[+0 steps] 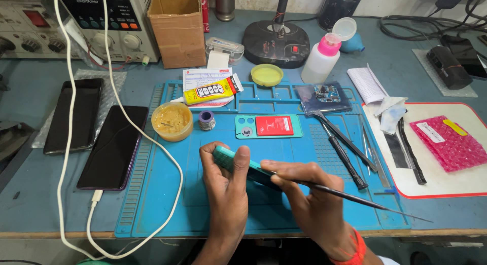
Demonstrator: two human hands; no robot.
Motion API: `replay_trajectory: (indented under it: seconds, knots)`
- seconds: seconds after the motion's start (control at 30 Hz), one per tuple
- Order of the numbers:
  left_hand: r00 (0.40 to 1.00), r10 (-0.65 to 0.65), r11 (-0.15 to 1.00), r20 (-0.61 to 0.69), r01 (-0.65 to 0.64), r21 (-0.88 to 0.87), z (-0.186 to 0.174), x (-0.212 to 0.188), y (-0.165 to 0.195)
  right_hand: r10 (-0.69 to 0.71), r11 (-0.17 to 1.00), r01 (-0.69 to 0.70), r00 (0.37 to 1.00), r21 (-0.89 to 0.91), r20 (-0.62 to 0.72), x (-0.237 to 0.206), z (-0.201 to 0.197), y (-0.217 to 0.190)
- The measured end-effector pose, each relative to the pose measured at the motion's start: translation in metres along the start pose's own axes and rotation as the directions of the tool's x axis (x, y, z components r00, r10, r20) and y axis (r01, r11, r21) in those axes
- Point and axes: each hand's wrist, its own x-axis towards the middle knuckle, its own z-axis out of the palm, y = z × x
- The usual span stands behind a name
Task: The person works at a repair bench on a teal mobile phone. They pour liquid from a small bottle onto a tissue, wipe the phone, open its back cover by hand, unscrew and pry at the internal components with a screwdriver and pry tool, then handle the phone body and work along its edges with a long tool.
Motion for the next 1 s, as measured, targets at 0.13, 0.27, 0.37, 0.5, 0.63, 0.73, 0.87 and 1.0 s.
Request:
replay_trajectory:
  seconds: [0.13, 0.27, 0.37, 0.5, 0.63, 0.73, 0.87, 1.0]
  knots:
    - [0.995, -0.092, 0.996, -0.024, 0.092, -0.010, -0.001, 0.001, 0.002, -0.005, 0.996, 0.006, 1.000, -0.085, 0.015, 0.013, 0.011, -0.005]
    - [0.994, -0.107, 0.994, -0.015, 0.107, -0.004, -0.001, -0.002, 0.004, 0.002, 0.997, 0.000, 1.000, -0.075, 0.022, 0.023, 0.015, -0.011]
    - [0.993, -0.116, 0.993, -0.010, 0.116, -0.014, -0.002, -0.003, 0.004, -0.019, 0.992, 0.021, 1.000, -0.125, 0.023, 0.026, 0.019, -0.012]
    - [0.995, -0.098, 0.995, -0.003, 0.098, -0.007, -0.002, -0.002, 0.003, -0.045, 0.987, 0.049, 0.999, -0.156, 0.029, 0.027, 0.020, -0.013]
    - [0.996, -0.086, 0.996, -0.009, 0.087, 0.025, -0.003, -0.003, 0.002, -0.109, 0.978, 0.115, 0.993, -0.172, 0.045, 0.027, 0.022, -0.014]
    - [0.997, -0.077, 0.997, -0.010, 0.077, 0.024, -0.003, -0.003, 0.000, -0.123, 0.973, 0.129, 0.992, -0.193, 0.043, 0.027, 0.025, -0.017]
    - [0.997, -0.077, 0.994, -0.016, 0.077, 0.073, -0.004, -0.003, -0.003, 0.097, 0.994, -0.095, 0.995, -0.057, 0.020, 0.033, 0.025, -0.021]
    - [0.989, -0.133, 0.987, 0.061, 0.138, -0.080, -0.003, -0.006, -0.004, 0.202, 0.978, -0.205, 0.977, 0.025, 0.071, 0.043, 0.032, -0.024]
